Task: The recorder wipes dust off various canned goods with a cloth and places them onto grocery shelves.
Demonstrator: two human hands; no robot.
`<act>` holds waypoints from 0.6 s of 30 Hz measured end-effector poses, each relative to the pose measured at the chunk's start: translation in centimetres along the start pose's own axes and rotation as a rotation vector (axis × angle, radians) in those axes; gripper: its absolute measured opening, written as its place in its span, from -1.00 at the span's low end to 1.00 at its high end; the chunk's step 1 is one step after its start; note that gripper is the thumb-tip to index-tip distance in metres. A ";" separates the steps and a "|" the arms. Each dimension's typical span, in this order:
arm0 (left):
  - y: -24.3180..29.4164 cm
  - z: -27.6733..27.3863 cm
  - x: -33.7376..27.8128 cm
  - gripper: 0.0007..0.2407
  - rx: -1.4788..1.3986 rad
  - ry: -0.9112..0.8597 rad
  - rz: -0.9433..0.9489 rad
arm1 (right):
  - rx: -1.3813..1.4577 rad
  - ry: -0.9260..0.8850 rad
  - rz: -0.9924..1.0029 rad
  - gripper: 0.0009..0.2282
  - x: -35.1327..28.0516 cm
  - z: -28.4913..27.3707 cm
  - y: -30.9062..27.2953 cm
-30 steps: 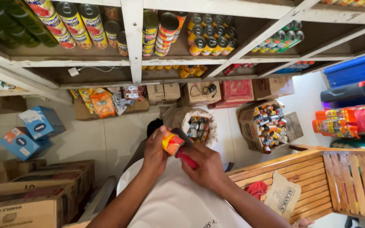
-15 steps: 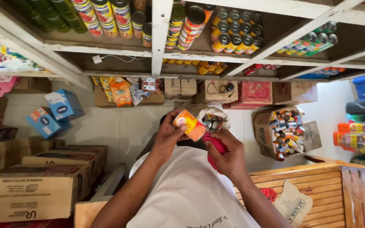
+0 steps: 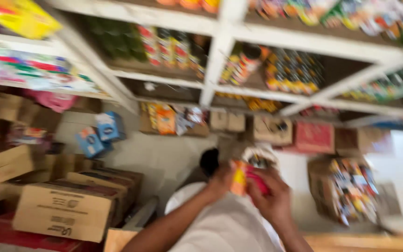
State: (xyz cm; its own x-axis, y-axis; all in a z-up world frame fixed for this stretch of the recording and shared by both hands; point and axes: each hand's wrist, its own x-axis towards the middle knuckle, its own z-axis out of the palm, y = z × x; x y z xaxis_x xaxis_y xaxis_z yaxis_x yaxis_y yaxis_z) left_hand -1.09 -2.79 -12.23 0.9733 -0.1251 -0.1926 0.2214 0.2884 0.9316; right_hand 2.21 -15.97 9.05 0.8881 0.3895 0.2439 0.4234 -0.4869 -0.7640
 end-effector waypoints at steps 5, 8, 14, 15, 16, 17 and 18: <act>5.9 -0.2 -0.8 -0.55 -0.134 -0.108 0.089 | -0.053 0.010 0.004 -0.76 0.0 0.6 0.5; 9.0 -0.7 -1.5 -0.62 -0.042 -0.142 0.136 | -0.002 0.000 0.097 -0.78 0.2 0.5 1.5; 17.2 -1.5 -4.0 -0.53 0.349 -0.174 0.123 | 0.275 -0.162 0.331 -0.81 -0.3 -0.1 4.9; 17.1 -1.8 -4.2 -0.49 0.491 -0.183 0.155 | 0.290 -0.247 0.405 -0.82 -0.4 -0.2 4.9; 17.4 -2.1 -3.9 -0.49 0.496 -0.182 0.170 | 0.287 -0.241 0.392 -0.82 -0.3 0.1 5.6; 17.8 -2.5 -3.7 -0.47 0.558 -0.210 0.226 | 0.265 -0.245 0.377 -0.82 -0.2 0.4 6.3; 18.0 -2.6 -3.8 -0.46 0.612 -0.232 0.274 | 0.242 -0.259 0.370 -0.82 -0.5 0.6 7.0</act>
State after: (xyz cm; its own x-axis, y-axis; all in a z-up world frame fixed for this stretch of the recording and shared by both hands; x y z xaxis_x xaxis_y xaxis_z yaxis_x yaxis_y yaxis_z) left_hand -0.64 5.36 4.44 0.9359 -0.3429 0.0808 -0.1699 -0.2384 0.9562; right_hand 4.66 -19.10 3.29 0.8844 0.4212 -0.2011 0.0088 -0.4458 -0.8951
